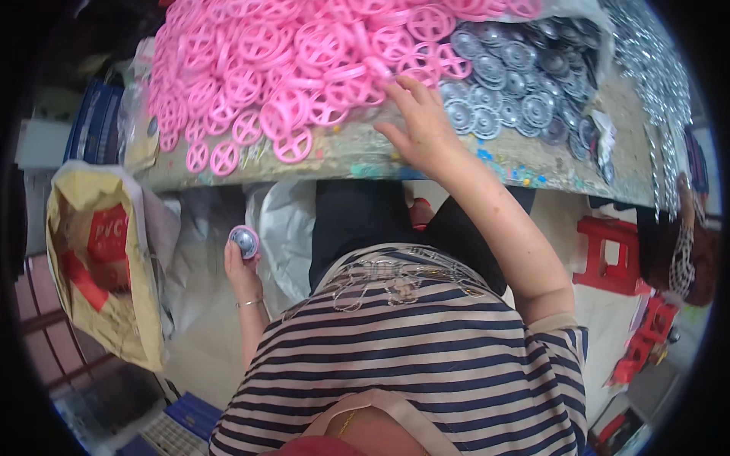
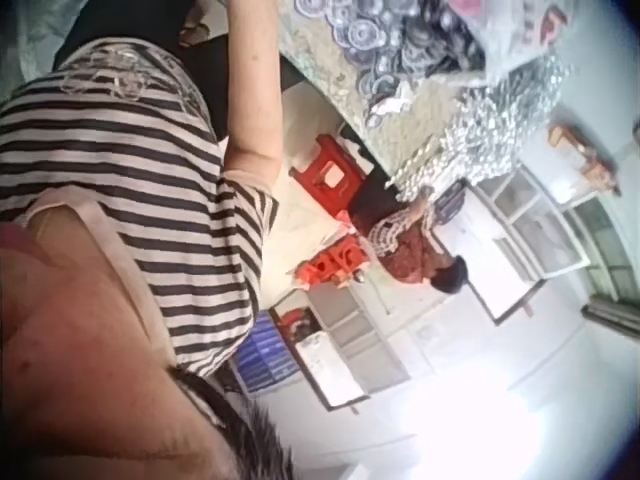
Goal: Sorting and packaging small pink and grey plastic toy parts into plastic bags.
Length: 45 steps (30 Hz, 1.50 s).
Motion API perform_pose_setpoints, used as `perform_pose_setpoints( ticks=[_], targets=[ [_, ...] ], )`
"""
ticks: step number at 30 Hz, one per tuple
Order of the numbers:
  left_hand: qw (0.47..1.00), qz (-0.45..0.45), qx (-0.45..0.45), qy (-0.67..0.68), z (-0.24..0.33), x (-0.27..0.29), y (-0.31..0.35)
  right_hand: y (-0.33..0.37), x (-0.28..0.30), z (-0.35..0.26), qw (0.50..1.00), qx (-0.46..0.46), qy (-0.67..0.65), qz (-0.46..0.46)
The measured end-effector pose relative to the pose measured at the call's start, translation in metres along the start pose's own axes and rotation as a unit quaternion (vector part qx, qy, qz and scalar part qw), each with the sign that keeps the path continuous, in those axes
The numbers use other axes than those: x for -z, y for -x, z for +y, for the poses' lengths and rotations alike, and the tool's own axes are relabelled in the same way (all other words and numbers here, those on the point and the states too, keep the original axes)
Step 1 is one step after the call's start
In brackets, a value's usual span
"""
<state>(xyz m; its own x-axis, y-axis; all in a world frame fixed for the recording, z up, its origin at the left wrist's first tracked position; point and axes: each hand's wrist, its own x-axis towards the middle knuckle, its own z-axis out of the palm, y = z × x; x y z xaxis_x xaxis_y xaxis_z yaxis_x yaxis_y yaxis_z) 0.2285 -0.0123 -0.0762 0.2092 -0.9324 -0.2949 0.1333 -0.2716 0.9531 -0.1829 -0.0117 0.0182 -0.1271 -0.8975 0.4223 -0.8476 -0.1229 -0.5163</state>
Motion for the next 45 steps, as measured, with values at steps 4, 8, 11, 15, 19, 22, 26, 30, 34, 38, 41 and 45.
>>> perform_pose_setpoints(
  ticks=[4,8,11,15,19,22,26,30,34,38,41,45],
  targets=[
    [0.994,0.04,-0.098,0.034,-0.01,0.015,-0.007,0.018,-0.005,-0.026,0.993,0.018,-0.075,-0.09],
    [0.995,-0.069,0.028,-0.065,-0.021,0.006,-0.004,0.034,-0.017,-0.044,0.975,0.027,-0.158,-0.152],
    [0.89,-0.105,-0.087,-0.434,-0.032,-0.01,-0.003,0.043,-0.019,-0.054,0.961,0.036,-0.166,-0.217],
    [0.821,-0.218,-0.126,-0.512,-0.063,-0.005,-0.016,0.049,-0.013,-0.05,0.959,0.029,-0.166,-0.23],
    [0.768,-0.406,-0.157,-0.471,-0.083,0.004,-0.018,0.031,0.004,-0.017,0.984,0.01,-0.118,-0.131],
    [0.817,-0.256,-0.063,-0.513,-0.027,-0.025,-0.004,0.012,0.011,0.016,0.999,0.008,-0.004,-0.037],
    [0.888,-0.263,-0.038,-0.376,-0.005,-0.058,0.0,-0.005,0.0,0.038,0.989,-0.032,0.144,0.013],
    [0.822,-0.295,-0.052,-0.484,-0.019,-0.065,0.011,-0.012,-0.005,0.042,0.988,-0.038,0.145,-0.024],
    [0.827,-0.246,-0.056,-0.502,-0.049,-0.052,0.032,-0.009,0.001,0.045,0.992,-0.037,0.119,-0.008],
    [0.972,-0.192,0.069,-0.117,0.003,-0.059,0.051,-0.005,0.011,0.043,0.994,-0.048,0.099,0.014],
    [0.934,-0.323,0.091,-0.121,0.031,-0.048,0.053,-0.001,0.01,0.04,0.994,-0.063,0.083,0.021],
    [0.751,-0.553,-0.085,-0.352,0.021,-0.098,0.07,0.002,0.014,0.036,0.996,-0.062,0.066,0.022]
  ],
)
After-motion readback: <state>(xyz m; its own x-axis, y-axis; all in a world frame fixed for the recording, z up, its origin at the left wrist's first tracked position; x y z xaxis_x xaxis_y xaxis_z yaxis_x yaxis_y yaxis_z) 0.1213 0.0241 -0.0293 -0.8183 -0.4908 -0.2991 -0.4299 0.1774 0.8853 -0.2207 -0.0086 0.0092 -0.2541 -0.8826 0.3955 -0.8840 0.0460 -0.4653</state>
